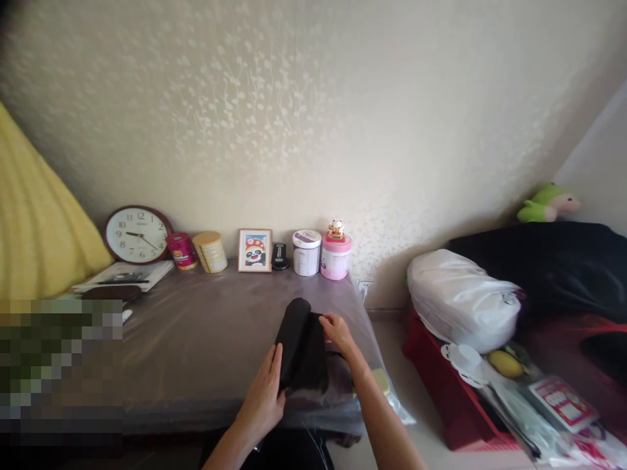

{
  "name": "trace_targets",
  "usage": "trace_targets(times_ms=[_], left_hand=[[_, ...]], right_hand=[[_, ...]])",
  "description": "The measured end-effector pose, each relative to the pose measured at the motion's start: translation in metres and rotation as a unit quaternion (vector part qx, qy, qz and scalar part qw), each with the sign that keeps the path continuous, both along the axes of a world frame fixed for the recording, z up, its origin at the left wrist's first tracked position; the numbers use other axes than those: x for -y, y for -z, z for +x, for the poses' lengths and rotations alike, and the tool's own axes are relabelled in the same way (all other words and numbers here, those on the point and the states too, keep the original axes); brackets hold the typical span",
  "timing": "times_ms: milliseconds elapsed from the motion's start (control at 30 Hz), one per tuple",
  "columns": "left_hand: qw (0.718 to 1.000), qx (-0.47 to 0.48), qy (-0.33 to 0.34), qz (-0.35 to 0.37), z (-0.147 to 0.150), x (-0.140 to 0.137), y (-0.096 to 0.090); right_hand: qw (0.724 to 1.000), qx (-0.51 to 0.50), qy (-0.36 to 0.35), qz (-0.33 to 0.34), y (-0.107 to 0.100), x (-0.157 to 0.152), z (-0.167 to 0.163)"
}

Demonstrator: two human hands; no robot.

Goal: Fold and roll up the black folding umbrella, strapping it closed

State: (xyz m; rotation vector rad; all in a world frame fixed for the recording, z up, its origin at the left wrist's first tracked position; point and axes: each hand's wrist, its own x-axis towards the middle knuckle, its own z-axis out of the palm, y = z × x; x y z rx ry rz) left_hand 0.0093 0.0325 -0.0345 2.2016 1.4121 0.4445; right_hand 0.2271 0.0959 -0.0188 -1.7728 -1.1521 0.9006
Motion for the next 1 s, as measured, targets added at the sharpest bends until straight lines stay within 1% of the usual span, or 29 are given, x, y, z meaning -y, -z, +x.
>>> trace_targets(times_ms=[167, 300, 433, 600, 733, 867, 1000], left_hand=[[1.0, 0.004, 0.0, 0.023, 0.001, 0.001, 0.002], [1.0, 0.004, -0.001, 0.023, 0.002, 0.001, 0.002], [1.0, 0.004, -0.007, 0.018, 0.002, 0.002, 0.0], [0.999, -0.021, -0.002, 0.026, 0.001, 0.003, -0.001], [0.999, -0.025, 0.002, 0.023, 0.001, 0.003, -0.003], [1.0, -0.009, 0.007, 0.01, 0.001, 0.003, -0.002], [1.0, 0.018, 0.006, 0.018, 0.001, 0.003, -0.003]], right_hand=[[1.0, -0.009, 0.006, -0.008, -0.01, 0.004, -0.018], [0.998, -0.053, -0.011, -0.016, -0.017, 0.005, -0.033], [0.998, -0.069, -0.008, -0.008, -0.018, 0.001, -0.044], [0.997, -0.073, -0.006, 0.006, -0.015, -0.008, -0.057], [0.998, -0.067, -0.006, 0.012, -0.012, -0.013, -0.068], [0.999, -0.048, -0.005, 0.01, -0.012, -0.014, -0.075], [1.0, -0.017, -0.017, 0.016, -0.015, -0.012, -0.077]])
